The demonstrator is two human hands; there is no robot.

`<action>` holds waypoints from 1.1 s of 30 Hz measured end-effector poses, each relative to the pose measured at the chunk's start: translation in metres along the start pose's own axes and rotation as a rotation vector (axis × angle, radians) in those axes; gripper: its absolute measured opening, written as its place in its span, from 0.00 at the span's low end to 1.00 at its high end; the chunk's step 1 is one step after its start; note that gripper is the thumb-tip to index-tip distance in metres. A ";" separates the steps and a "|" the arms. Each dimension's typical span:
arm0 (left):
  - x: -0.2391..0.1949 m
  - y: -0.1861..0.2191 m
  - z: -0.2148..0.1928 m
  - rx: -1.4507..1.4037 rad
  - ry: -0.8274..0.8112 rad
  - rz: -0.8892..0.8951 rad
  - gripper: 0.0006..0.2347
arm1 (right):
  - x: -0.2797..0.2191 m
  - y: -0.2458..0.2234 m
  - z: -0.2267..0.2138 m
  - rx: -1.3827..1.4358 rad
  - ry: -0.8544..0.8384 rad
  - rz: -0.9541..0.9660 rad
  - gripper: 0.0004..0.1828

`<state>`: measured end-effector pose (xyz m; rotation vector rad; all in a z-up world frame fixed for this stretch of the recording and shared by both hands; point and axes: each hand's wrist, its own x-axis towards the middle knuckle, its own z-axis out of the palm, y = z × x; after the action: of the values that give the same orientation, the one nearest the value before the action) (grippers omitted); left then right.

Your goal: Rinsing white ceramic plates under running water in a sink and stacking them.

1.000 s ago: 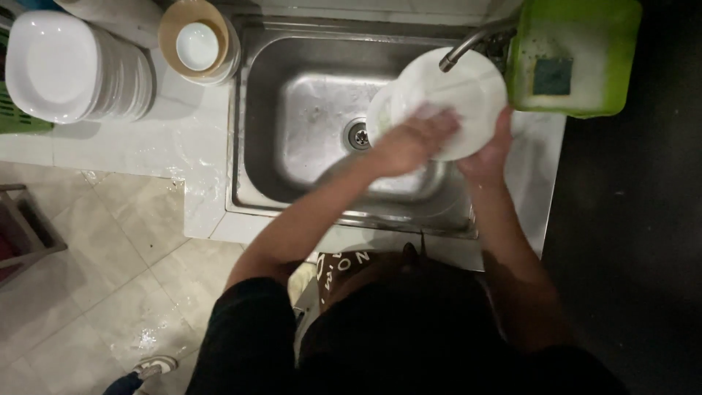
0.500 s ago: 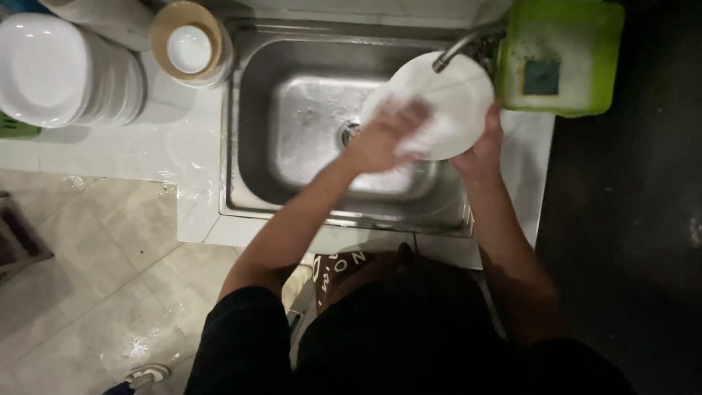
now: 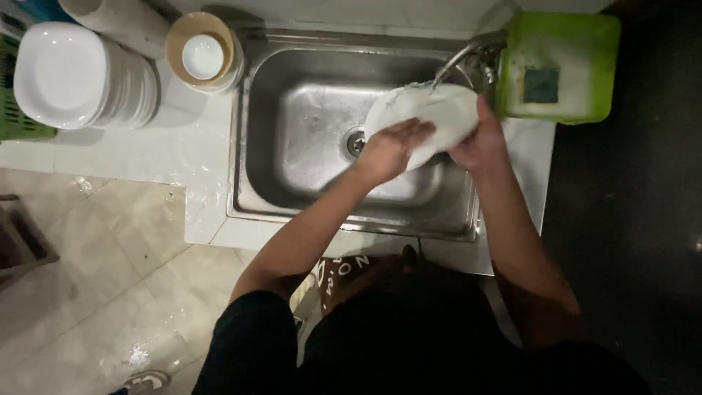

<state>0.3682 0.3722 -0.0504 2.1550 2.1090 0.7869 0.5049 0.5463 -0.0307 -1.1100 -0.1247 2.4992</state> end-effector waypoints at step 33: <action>0.107 -0.024 -0.015 -0.608 0.083 -0.724 0.38 | -0.079 0.038 -0.027 -0.461 -0.222 -0.299 0.33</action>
<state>0.3358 0.4703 -0.0106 0.9824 2.0695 1.1991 0.5597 0.4781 -0.0038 -0.8841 -0.8989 2.3650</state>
